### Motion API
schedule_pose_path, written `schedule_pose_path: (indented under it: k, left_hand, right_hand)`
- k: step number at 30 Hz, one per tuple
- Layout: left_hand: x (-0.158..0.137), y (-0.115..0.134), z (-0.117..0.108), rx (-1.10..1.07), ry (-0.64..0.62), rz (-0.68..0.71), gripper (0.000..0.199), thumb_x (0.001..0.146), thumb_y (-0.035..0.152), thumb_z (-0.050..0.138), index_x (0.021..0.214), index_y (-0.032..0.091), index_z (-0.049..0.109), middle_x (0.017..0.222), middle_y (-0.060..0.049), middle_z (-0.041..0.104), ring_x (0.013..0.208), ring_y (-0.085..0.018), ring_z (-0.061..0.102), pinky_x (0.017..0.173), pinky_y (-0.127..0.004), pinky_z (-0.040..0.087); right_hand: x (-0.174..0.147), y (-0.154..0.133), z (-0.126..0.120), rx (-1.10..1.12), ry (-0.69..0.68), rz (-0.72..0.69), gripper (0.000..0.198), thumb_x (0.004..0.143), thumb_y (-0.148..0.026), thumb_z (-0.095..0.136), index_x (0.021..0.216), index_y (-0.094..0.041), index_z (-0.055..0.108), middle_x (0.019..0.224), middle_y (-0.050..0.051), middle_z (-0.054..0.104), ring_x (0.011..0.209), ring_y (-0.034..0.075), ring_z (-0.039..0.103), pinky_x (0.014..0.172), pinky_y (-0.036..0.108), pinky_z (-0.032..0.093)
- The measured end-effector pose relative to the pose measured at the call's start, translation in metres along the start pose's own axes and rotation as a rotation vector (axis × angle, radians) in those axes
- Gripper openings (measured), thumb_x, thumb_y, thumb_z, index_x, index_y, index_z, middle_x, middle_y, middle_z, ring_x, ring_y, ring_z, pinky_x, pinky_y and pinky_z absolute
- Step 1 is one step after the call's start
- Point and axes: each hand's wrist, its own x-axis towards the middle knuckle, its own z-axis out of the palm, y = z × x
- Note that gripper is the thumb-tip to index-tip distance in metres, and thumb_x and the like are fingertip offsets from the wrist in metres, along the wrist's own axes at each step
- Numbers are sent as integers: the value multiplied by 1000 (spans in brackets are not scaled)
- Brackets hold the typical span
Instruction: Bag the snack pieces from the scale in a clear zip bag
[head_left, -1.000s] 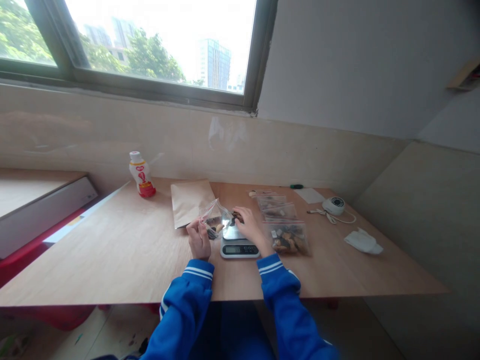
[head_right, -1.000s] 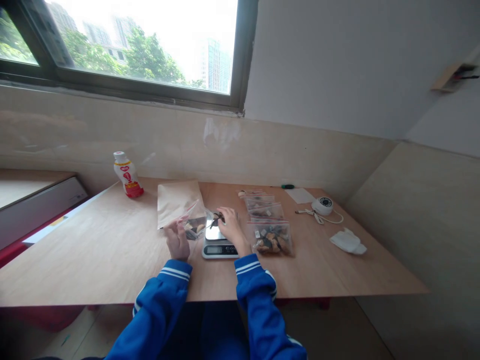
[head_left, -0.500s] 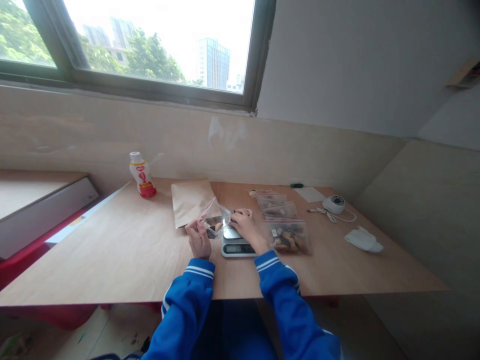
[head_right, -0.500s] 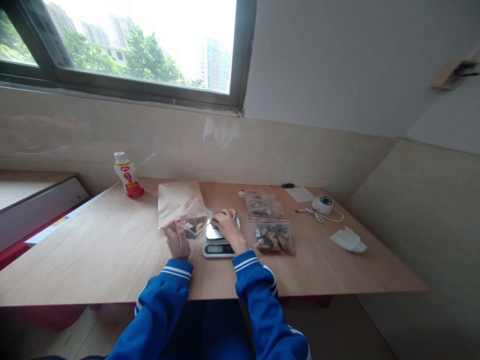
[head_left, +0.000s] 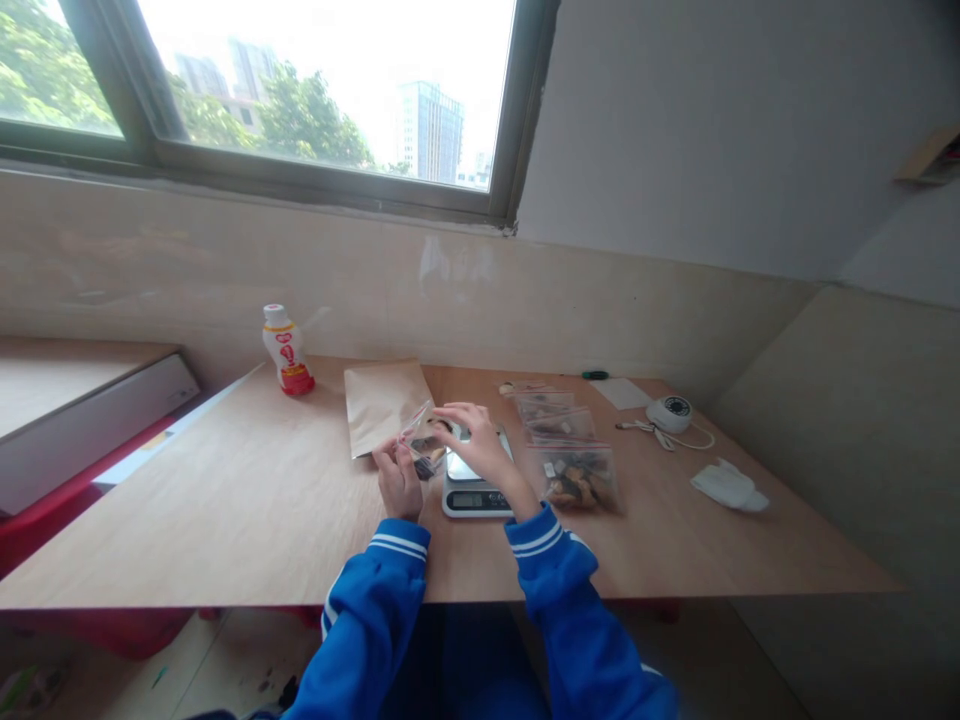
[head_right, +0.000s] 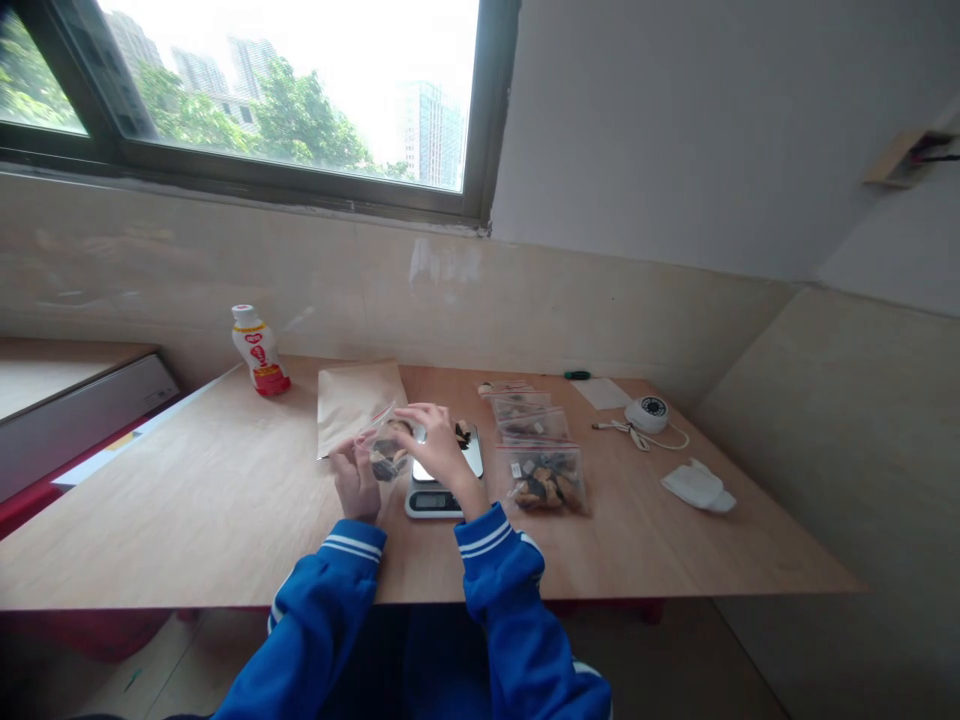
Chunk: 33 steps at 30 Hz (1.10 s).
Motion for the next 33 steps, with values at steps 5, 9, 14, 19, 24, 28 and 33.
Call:
schedule_pose_path:
  k: [5,9,14,19,24,28,33]
  left_hand:
    - [0,-1,0,-53,-9,-37,27,92,41,39,104,19,46,108,-14,66,100,-22,65,81,-38,53]
    - [0,-2,0,-68,-36,-14,27,92,41,41,104,18,47,106,-14,66,100,-22,65,84,-39,52]
    - [-1,0,0,-90,-17,-28,27,92,42,41,104,18,47,106,-13,66,100,-22,65,84,-40,52]
    - [3,6,3,-282,110,-77,26,92,45,40,99,20,42,101,-11,66,85,-18,68,77,-38,55]
    - [9,5,5,-401,254,-150,29,91,50,35,98,22,37,97,-9,65,79,-18,68,70,-38,57]
    - [6,4,4,-384,104,-93,28,90,48,41,96,21,42,94,-7,65,83,-17,68,79,-40,56]
    - [0,4,4,-319,22,-101,27,90,47,41,97,20,44,98,-8,66,86,-18,68,83,-41,55]
  right_hand:
    - [-9,17,2,-120,-43,37,23,80,-34,66,100,-23,67,105,6,65,98,21,56,89,36,43]
    - [-7,22,12,-6,-76,54,14,83,-33,62,84,-20,67,79,1,68,75,16,60,76,30,46]
    - [-3,11,22,210,-65,27,17,85,-32,57,88,-20,68,86,2,71,81,16,64,75,27,49]
    - [-1,37,4,140,235,55,25,89,-26,44,97,-18,66,100,8,68,95,19,63,85,32,49]
    - [-7,94,-13,-235,6,31,32,85,-29,54,114,-18,63,124,13,57,121,25,48,103,43,36]
    - [-15,114,-13,-362,-148,24,39,83,-26,59,122,-19,58,128,13,55,120,26,47,101,43,37]
    - [-13,111,-11,-390,-137,-7,29,83,-20,58,112,-18,63,111,9,63,102,23,53,92,38,41]
